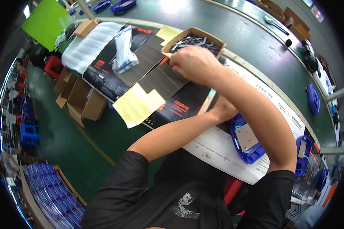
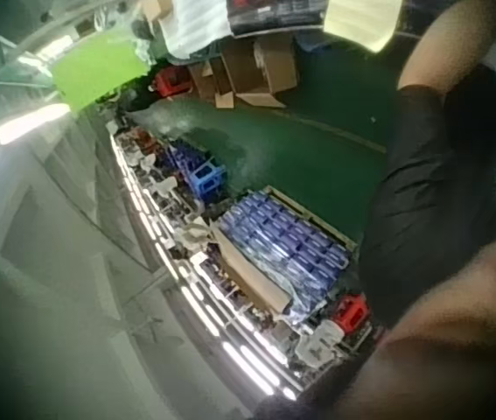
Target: Assembling an electronic component by inserting and securing internal parts within a blue plastic housing.
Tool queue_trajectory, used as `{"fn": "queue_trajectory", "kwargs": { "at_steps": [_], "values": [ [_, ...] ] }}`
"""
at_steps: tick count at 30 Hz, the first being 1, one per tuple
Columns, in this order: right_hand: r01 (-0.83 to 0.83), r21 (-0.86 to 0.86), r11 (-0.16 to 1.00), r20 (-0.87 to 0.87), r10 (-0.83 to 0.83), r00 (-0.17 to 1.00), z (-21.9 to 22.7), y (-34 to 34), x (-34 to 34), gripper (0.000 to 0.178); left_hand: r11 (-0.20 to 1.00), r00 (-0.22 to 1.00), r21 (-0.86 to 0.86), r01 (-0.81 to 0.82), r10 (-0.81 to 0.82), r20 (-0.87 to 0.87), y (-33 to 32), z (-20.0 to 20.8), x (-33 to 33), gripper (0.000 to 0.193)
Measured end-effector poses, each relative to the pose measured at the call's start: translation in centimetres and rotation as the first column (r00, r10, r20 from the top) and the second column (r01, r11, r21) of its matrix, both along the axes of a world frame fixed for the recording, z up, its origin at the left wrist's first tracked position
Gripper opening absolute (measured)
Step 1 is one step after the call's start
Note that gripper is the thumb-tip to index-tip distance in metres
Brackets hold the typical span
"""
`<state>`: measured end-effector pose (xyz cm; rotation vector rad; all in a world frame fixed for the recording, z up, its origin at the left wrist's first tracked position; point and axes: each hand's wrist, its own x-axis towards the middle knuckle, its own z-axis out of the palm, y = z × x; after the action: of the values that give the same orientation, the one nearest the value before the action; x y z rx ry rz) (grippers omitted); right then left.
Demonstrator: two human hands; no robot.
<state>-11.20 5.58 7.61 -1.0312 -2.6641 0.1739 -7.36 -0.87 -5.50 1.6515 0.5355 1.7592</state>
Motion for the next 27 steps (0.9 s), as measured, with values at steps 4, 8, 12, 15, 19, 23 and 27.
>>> {"fn": "queue_trajectory", "kwargs": {
  "at_steps": [4,8,12,15,19,23,27],
  "values": [
    [-0.049,-0.126,0.991,0.187,0.072,0.98,-1.8,-3.8,-3.6,0.01,0.846,0.912,-0.362,0.391,-0.41,0.029,-0.3,-0.1,0.5,0.013],
    [-0.312,0.185,0.932,0.178,0.281,0.943,-4.5,-2.7,-5.6,0.007,0.81,0.884,-0.443,0.385,-0.461,-0.075,-0.6,1.8,-1.4,0.013],
    [-0.424,0.21,0.881,0.264,0.367,0.892,-4.9,-2.4,-6.9,0.008,0.987,0.762,-0.152,0.045,-0.133,-0.634,-1.2,4.2,-4.5,0.022],
    [-0.476,0.18,0.861,0.417,0.371,0.83,-5.4,-2.6,-8.1,0.008,0.975,0.583,0.041,-0.217,0.163,-0.796,-1.9,3.7,-4.0,0.026],
    [-0.471,0.17,0.866,0.563,0.306,0.767,-5.3,-2.6,-8.3,0.01,0.916,0.556,0.158,-0.369,0.353,-0.752,-2.8,3.3,-5.0,0.028],
    [-0.494,0.194,0.848,0.479,0.357,0.802,-5.6,-2.1,-8.7,0.009,0.963,0.572,0.104,-0.249,0.233,-0.786,-1.9,0.2,-5.0,0.034],
    [-0.412,0.163,0.896,0.241,0.369,0.898,-5.7,0.0,-8.4,0.009,0.962,0.537,0.077,-0.261,0.211,-0.817,-1.6,-0.8,-3.9,0.042]
  ]
}}
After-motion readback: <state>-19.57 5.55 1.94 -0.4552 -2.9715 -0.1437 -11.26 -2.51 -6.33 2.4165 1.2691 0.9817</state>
